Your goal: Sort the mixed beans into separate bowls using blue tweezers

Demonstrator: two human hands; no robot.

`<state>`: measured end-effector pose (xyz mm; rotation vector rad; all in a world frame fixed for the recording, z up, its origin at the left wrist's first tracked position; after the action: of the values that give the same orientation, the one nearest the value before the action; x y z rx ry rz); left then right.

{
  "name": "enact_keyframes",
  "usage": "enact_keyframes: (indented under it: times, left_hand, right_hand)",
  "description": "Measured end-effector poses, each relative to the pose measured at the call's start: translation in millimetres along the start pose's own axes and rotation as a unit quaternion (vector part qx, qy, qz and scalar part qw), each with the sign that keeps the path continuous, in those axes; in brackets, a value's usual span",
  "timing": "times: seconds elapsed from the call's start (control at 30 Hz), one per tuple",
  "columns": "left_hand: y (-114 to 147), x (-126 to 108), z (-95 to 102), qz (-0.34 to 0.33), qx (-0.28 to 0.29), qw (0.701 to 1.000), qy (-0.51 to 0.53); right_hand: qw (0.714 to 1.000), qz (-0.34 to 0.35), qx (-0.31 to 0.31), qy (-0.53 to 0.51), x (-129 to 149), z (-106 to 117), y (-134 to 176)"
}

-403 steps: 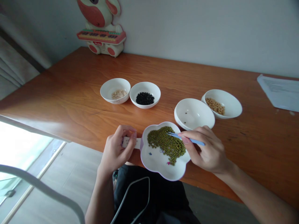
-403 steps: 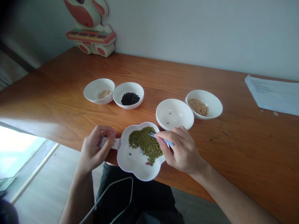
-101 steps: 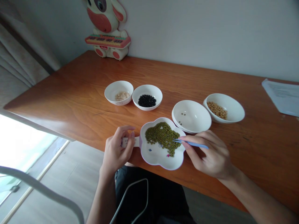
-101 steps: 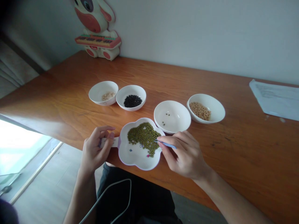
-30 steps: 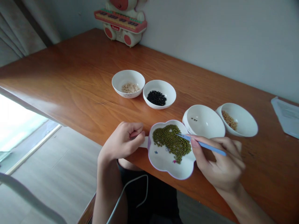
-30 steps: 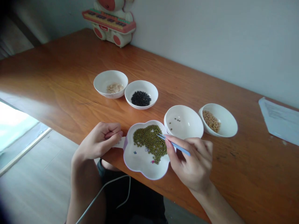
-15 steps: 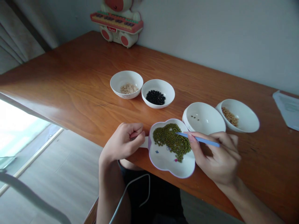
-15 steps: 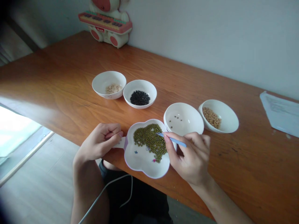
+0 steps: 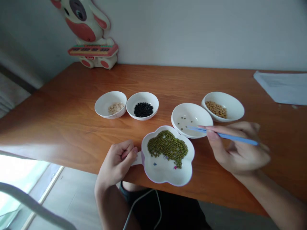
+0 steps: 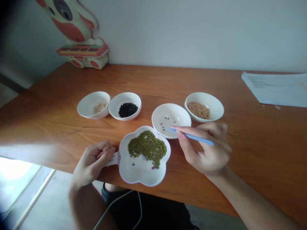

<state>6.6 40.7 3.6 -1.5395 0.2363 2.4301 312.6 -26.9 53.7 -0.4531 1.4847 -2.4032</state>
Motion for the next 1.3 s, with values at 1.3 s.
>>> enact_keyframes:
  times: [1.3]
  left_hand:
    - [1.6, 2.3, 1.7, 0.04, 0.009, 0.999, 0.017]
  right_hand:
    - [0.986, 0.055, 0.115, -0.106, 22.3, -19.1, 8.3]
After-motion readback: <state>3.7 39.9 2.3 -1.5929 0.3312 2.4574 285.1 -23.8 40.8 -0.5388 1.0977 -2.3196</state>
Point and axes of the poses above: each hand's wrist, its own y-axis away from the middle knuckle, its own z-axis out of the back of the hand, x = y × z, the point moved 4 cm from there along -y, towards the middle knuckle, and after that the axes turned 7 degrees about -x, right-handed, at the moved point
